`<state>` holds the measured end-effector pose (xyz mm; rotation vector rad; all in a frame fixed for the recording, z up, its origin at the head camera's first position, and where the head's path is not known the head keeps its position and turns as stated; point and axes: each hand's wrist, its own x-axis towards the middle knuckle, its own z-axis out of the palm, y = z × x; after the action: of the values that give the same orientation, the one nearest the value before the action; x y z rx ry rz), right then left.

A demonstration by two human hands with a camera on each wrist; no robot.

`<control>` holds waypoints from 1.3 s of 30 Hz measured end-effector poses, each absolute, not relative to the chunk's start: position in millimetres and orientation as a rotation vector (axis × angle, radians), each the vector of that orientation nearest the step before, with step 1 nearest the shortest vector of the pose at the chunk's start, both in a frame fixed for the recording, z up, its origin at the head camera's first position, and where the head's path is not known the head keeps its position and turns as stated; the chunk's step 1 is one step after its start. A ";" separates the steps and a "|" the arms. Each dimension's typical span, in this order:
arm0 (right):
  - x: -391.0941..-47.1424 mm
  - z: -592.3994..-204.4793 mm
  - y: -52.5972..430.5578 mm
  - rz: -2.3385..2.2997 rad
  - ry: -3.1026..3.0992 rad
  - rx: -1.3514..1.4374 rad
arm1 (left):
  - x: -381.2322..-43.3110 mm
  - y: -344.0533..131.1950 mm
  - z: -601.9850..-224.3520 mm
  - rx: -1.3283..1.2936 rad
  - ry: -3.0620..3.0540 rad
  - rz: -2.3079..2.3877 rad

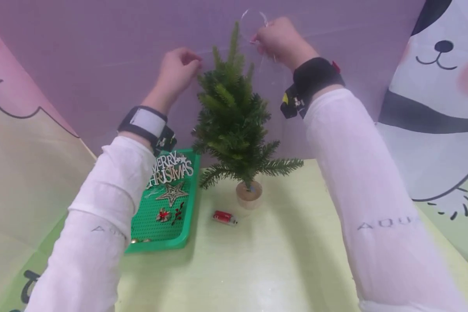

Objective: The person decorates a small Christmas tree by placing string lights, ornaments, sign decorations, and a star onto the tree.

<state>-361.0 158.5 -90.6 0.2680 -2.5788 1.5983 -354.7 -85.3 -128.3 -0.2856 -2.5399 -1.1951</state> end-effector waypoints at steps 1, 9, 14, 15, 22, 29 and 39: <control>-362.7 -91.4 155.0 1.575 -2.565 0.301 | -358.0 -82.6 -127.4 -0.306 -2.540 -1.238; -377.0 -89.2 130.2 1.367 -2.566 0.488 | -372.7 -65.5 -114.9 -0.431 -2.420 -1.707; -378.3 -86.0 120.0 1.309 -2.604 0.553 | -371.7 -62.0 -110.3 -0.540 -2.505 -1.810; -377.9 -85.6 118.6 1.302 -2.605 0.570 | -371.9 -61.8 -110.4 -0.572 -2.528 -1.818; -372.1 -84.3 115.8 1.220 -2.606 0.631 | -369.2 -64.7 -111.3 -0.642 -2.625 -1.733; -369.5 -85.6 127.4 1.155 -2.628 0.633 | -370.2 -78.6 -114.7 -0.550 -2.588 -1.637; -362.0 -81.5 152.1 0.942 -2.837 0.621 | -383.7 -89.7 -145.3 -0.395 -2.523 -1.875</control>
<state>-362.0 152.1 -81.5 0.6212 -2.8370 0.9424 -383.7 -89.7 -145.3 -0.3950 -2.5226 -1.8749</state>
